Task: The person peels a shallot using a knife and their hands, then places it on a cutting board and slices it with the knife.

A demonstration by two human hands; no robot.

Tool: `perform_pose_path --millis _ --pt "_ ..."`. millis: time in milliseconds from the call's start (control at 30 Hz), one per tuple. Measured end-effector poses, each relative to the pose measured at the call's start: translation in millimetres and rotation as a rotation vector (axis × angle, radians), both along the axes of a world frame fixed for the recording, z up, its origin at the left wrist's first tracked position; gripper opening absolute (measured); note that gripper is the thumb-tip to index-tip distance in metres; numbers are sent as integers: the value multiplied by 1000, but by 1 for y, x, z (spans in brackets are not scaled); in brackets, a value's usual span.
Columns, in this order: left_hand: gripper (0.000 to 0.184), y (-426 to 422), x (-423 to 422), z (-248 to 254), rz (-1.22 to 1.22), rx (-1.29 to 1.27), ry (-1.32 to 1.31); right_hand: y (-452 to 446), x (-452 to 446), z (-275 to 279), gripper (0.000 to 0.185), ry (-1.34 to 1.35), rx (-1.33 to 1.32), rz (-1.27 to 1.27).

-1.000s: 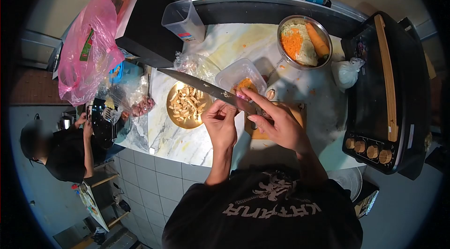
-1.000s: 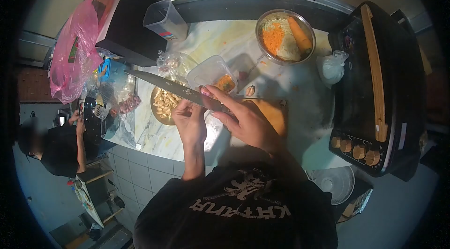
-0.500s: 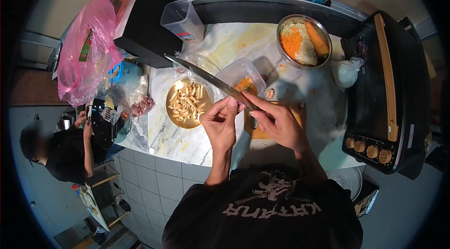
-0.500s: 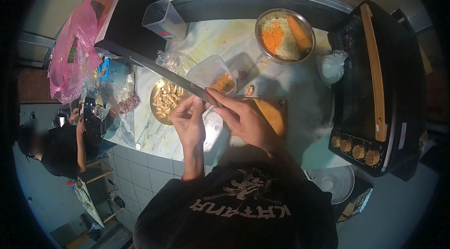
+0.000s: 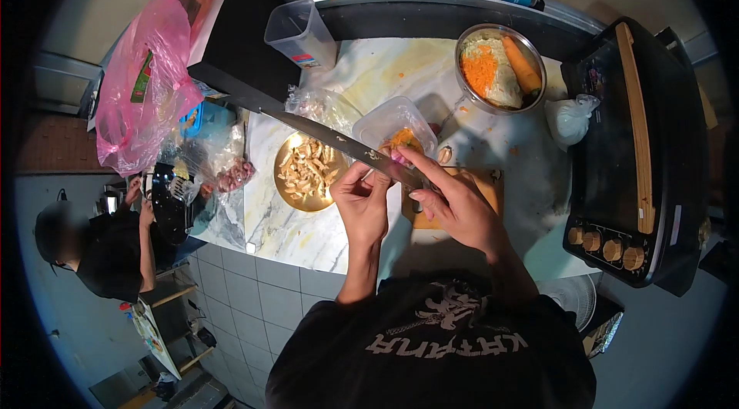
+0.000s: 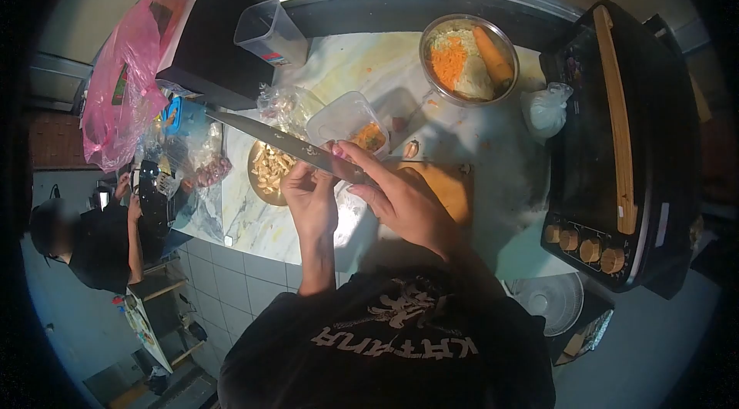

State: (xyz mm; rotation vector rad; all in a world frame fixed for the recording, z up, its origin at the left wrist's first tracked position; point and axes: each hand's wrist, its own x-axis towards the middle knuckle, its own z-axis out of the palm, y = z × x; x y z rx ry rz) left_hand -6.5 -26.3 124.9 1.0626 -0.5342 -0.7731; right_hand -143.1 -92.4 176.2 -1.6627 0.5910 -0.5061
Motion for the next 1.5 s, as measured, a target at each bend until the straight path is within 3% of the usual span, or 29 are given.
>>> perform_pose_path --millis 100,200,500,800,900,1267,1433,1500 --pt "12 0 0 0 2 5 -48 0 -1 5 49 186 184 46" --pt "13 1 -1 -2 2 6 -14 2 1 -2 47 57 28 -21" --pt "17 3 -3 -3 38 38 -175 2 2 -5 46 -21 -43 -53" --pt "22 2 -8 -3 71 31 -83 3 0 -5 44 36 24 -81" --pt "21 -1 -8 -1 65 8 -104 6 1 -5 47 -87 9 -72" --pt "18 2 -11 -7 88 14 -174 6 0 -1 46 27 137 -69" --pt "16 1 -13 -3 119 -65 -172 5 1 -15 45 -28 46 -113" --pt "20 2 -12 -2 101 12 -130 6 0 -13 45 -53 17 -131"
